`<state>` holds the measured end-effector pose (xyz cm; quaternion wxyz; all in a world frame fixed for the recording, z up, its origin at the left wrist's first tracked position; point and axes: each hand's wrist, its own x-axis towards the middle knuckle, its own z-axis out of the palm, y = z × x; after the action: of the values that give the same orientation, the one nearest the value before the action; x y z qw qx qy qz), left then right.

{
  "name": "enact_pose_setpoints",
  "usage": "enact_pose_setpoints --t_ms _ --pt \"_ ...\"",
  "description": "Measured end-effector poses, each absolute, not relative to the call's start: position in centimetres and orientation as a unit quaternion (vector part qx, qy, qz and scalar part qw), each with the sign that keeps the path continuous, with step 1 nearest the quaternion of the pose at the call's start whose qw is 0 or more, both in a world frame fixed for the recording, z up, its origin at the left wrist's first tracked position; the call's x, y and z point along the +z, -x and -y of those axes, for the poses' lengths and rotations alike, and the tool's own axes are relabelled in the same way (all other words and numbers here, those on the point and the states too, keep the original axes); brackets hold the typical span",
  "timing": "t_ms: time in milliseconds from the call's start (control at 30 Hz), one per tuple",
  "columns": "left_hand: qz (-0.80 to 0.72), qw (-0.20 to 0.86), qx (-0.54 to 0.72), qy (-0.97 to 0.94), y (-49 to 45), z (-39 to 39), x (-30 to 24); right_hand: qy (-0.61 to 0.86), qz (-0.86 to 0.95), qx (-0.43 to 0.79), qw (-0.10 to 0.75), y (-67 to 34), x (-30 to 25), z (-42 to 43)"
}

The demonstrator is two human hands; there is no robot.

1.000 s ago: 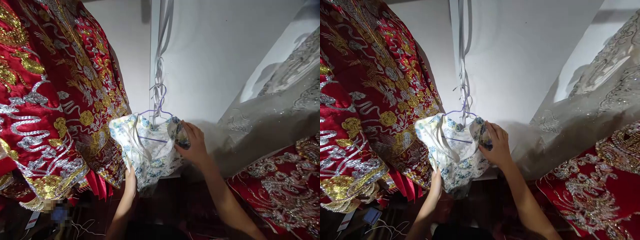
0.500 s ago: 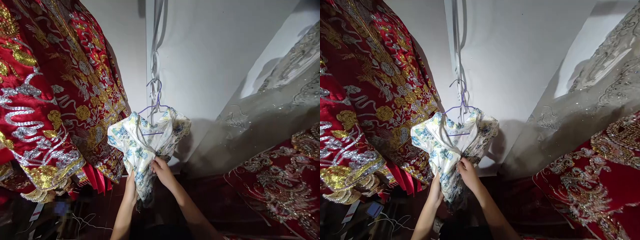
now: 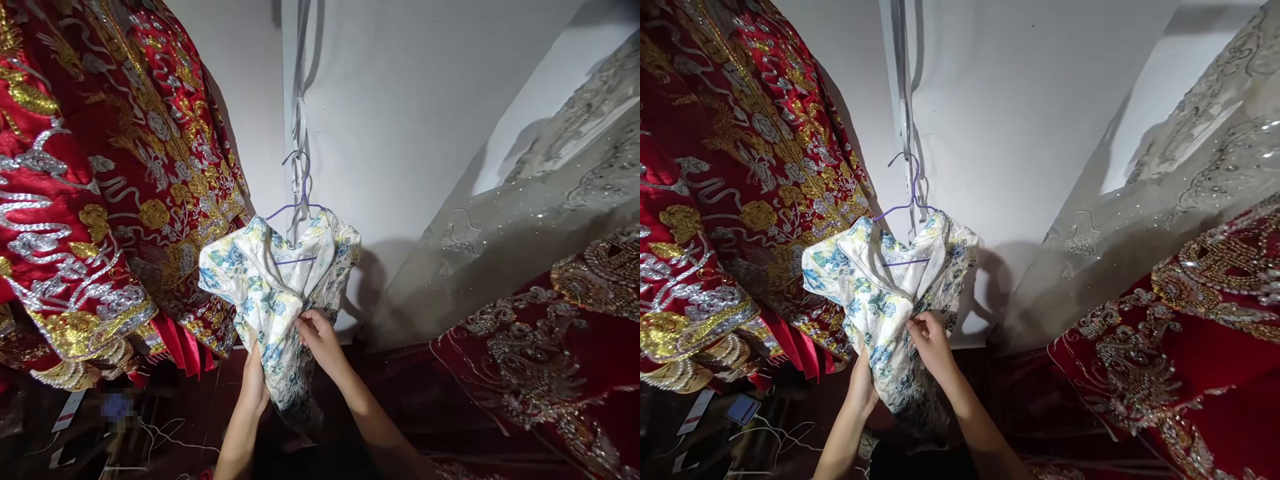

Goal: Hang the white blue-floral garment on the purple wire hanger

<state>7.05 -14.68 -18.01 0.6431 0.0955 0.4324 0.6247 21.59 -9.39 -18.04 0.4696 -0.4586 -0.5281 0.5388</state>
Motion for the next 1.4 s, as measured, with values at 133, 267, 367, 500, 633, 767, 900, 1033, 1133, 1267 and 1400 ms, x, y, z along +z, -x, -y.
enact_pose_setpoints --t_ms 133,267,367,500,633,767,900,1033,1133,1267,1400 --pt "-0.445 0.661 0.597 -0.088 -6.5 14.5 -18.0 0.454 0.548 0.524 0.468 -20.6 -18.4 9.2" --pt "-0.453 0.668 0.584 -0.086 -5.5 14.2 -18.4 0.462 0.537 0.534 0.462 -19.7 -19.1 8.7" --pt "-0.502 0.609 0.598 -0.139 -4.1 13.7 -18.5 0.482 0.527 0.533 0.453 -19.5 -19.3 8.4" --pt "-0.609 0.401 0.609 -0.313 -1.9 12.9 -18.5 0.496 0.553 0.496 0.450 -19.9 -18.8 8.5" --pt "-0.605 0.190 0.604 -0.482 -1.5 12.8 -18.2 0.502 0.546 0.487 0.462 -19.8 -18.2 8.9" --pt "-0.525 0.227 0.520 -0.635 -3.8 12.4 -18.5 0.459 0.498 0.571 0.463 -19.1 -17.5 9.2" --pt "-0.496 0.362 0.497 -0.613 -6.4 11.7 -19.2 0.403 0.464 0.659 0.433 -19.1 -16.7 10.2" --pt "-0.488 0.400 0.499 -0.594 -8.1 11.5 -19.0 0.394 0.446 0.684 0.421 -21.1 -15.9 10.3" --pt "-0.487 0.366 0.492 -0.622 -9.0 11.5 -18.7 0.397 0.451 0.670 0.437 -23.7 -13.5 8.4" --pt "-0.504 0.345 0.456 -0.647 -10.7 11.5 -19.0 0.392 0.500 0.582 0.507 -26.5 -6.1 4.0" --pt "-0.489 0.351 0.438 -0.668 -12.6 11.3 -18.8 0.360 0.545 0.514 0.556 -26.6 1.5 1.5"
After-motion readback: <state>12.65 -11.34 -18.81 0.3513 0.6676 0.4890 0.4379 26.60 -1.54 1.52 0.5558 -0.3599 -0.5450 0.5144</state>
